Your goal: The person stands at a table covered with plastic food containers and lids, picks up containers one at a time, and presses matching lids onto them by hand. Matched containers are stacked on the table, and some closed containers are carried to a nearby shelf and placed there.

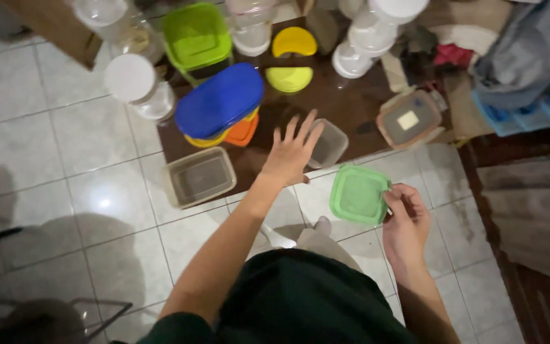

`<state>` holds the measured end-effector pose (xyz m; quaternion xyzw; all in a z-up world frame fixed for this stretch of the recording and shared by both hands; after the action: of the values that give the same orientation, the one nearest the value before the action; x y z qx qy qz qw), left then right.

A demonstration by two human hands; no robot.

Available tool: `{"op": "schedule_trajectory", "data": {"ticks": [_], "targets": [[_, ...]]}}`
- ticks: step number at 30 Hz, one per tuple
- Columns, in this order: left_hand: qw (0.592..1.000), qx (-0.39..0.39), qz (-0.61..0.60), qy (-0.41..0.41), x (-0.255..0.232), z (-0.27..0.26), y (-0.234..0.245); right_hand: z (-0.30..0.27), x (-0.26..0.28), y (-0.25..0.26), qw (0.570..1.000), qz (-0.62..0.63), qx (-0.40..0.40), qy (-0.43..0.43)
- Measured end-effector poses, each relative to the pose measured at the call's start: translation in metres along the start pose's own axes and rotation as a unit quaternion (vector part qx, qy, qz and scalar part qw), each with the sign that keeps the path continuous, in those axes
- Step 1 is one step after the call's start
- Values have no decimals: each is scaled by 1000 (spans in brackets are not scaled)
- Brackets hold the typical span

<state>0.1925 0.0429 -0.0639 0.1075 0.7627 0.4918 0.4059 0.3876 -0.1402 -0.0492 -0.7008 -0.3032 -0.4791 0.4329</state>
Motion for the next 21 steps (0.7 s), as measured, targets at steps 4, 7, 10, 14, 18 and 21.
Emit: {"op": "schedule_trajectory", "data": {"ticks": [4, 7, 10, 14, 18, 21], "targets": [[990, 35, 105, -90, 4, 44, -11, -14, 4, 14, 1000, 1, -22, -5], [992, 59, 38, -105, 17, 51, -17, -19, 0, 17, 999, -5, -42, -19], [993, 38, -46, -100, 19, 32, -10, -19, 4, 11, 999, 9, -31, -6], [976, -58, -154, -143, -10, -27, 15, -12, 11, -5, 999, 22, -22, -35], [947, -101, -272, -139, -33, -85, 34, 0, 27, -30, 998, 19, 24, -57], [940, -185, -241, -156, -51, -120, 49, 6, 30, -55, 994, -7, 66, -87]]}}
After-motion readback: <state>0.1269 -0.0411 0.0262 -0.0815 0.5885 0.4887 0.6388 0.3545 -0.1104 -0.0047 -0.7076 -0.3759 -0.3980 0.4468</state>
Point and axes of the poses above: each hand's wrist, its own z-axis towards the middle knuckle, its own y-axis out of the back of the hand, x = y × z, the point moved 7 cm from there along z, towards the middle knuckle, and after that the axes turned 11 degrees about x, right-handed, at the moved point
